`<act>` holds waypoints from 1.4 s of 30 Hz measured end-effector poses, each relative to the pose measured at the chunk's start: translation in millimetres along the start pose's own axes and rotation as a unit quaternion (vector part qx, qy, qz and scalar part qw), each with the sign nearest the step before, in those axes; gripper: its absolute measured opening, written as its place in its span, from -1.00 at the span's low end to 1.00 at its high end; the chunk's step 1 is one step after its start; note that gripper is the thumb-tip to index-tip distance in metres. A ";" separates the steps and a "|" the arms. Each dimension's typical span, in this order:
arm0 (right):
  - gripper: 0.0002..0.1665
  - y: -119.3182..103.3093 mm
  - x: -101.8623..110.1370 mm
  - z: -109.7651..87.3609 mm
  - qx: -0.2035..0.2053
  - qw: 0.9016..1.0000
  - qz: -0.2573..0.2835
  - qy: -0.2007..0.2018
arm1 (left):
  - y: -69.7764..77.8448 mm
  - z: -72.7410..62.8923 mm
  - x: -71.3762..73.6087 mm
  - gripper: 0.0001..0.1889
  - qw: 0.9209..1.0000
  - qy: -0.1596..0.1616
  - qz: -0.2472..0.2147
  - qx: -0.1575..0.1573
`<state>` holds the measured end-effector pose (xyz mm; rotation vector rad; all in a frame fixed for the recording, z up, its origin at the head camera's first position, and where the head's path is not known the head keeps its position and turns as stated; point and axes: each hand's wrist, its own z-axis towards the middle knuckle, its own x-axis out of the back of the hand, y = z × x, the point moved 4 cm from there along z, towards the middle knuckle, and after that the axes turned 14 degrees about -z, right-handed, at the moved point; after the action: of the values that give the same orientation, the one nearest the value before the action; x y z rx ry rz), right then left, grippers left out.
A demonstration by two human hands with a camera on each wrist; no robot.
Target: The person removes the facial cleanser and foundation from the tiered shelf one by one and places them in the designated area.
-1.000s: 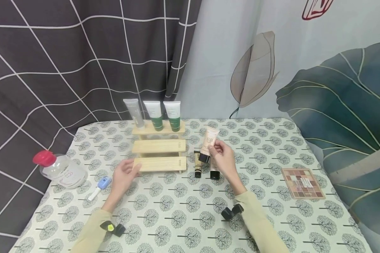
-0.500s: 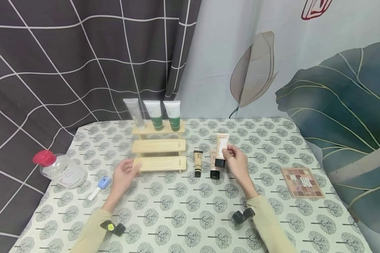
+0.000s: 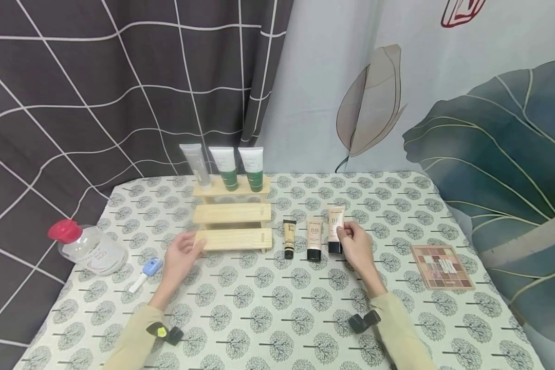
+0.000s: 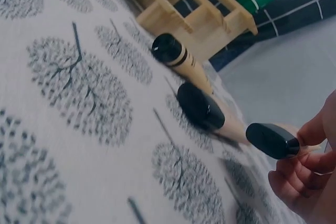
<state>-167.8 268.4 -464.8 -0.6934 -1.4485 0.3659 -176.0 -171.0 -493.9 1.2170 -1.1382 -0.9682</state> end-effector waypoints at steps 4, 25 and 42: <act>-0.56 4.5 0.1 -1.9 -0.004 0.999 -0.038 0.010 | 0.9 -0.2 0.2 -0.50 1.000 0.001 0.002 0.002; -0.59 19.1 0.5 -0.7 -0.021 0.995 -0.100 0.010 | -0.1 0.7 -0.2 -0.51 1.000 0.001 -0.002 0.004; -0.58 22.5 3.1 -2.2 -0.033 0.993 -0.109 0.004 | 0.6 0.4 -0.1 -0.52 1.000 0.003 -0.008 0.007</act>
<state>-161.3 287.0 -476.5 -0.5812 -1.5166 0.1460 -176.5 -171.0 -493.4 1.2417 -1.1328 -0.9698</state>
